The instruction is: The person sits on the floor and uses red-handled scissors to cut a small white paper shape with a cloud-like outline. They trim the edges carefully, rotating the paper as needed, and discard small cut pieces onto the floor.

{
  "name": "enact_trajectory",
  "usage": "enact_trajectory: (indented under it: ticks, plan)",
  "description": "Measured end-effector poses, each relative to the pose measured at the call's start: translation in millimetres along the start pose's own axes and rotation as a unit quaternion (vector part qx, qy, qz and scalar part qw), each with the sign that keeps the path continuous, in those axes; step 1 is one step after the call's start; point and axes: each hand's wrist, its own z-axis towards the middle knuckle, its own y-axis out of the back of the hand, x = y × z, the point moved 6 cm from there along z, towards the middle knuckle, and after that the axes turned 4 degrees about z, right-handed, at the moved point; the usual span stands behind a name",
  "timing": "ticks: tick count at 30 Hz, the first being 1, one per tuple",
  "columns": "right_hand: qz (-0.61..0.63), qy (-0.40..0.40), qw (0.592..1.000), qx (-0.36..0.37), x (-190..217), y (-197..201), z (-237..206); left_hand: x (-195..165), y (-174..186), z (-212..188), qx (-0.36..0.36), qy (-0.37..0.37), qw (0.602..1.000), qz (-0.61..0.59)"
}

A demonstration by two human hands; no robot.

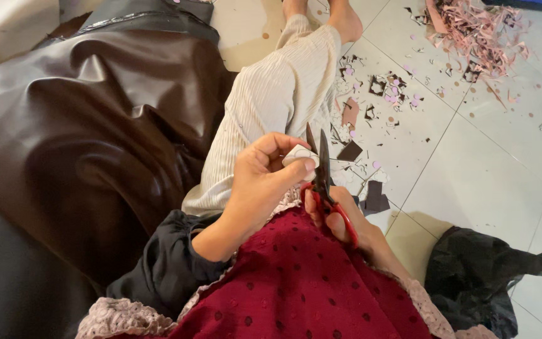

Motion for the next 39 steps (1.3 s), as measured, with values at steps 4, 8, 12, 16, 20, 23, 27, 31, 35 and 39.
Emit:
enact_trajectory:
  ticks: [4, 8, 12, 16, 20, 23, 27, 31, 35, 39]
  plan:
    - [0.003, 0.013, 1.000, 0.006, 4, -2, 0, -5, -2, -5, 0.028, -0.042, 0.999, -0.009]
    - [-0.008, 0.040, 0.999, 0.006, 9, -5, 2, -6, -5, -9, 0.036, -0.048, 0.998, -0.013]
    - [0.046, 0.046, 0.997, 0.032, 11, -13, 2, -4, -7, -10, 0.025, -0.036, 0.999, -0.029]
    - [0.057, 0.068, 0.995, 0.042, 8, -14, 2, -2, -4, -8, -0.028, -0.045, 0.999, 0.009]
    - [0.029, 0.075, 0.996, 0.027, -5, -9, 1, 1, -1, -7, -0.041, -0.044, 0.998, 0.035]
    - [0.067, 0.034, 0.997, 0.016, -19, -6, -2, 4, 1, -7, -0.031, -0.045, 0.998, 0.043]
    - [0.055, 0.067, 0.996, 0.019, -18, -2, -5, 8, 7, -6, -0.026, -0.051, 0.998, 0.038]
    - [0.099, 0.067, 0.993, -0.022, -12, 2, -5, 4, 13, -3, 0.009, -0.059, 0.998, 0.036]
    - [0.169, 0.137, 0.972, -0.086, 0, 7, -8, 3, 7, -6, 0.036, -0.027, 0.988, 0.147]
    - [0.147, 0.180, 0.961, -0.150, 2, 16, -14, 8, 3, -6, 0.040, 0.020, 0.973, 0.228]
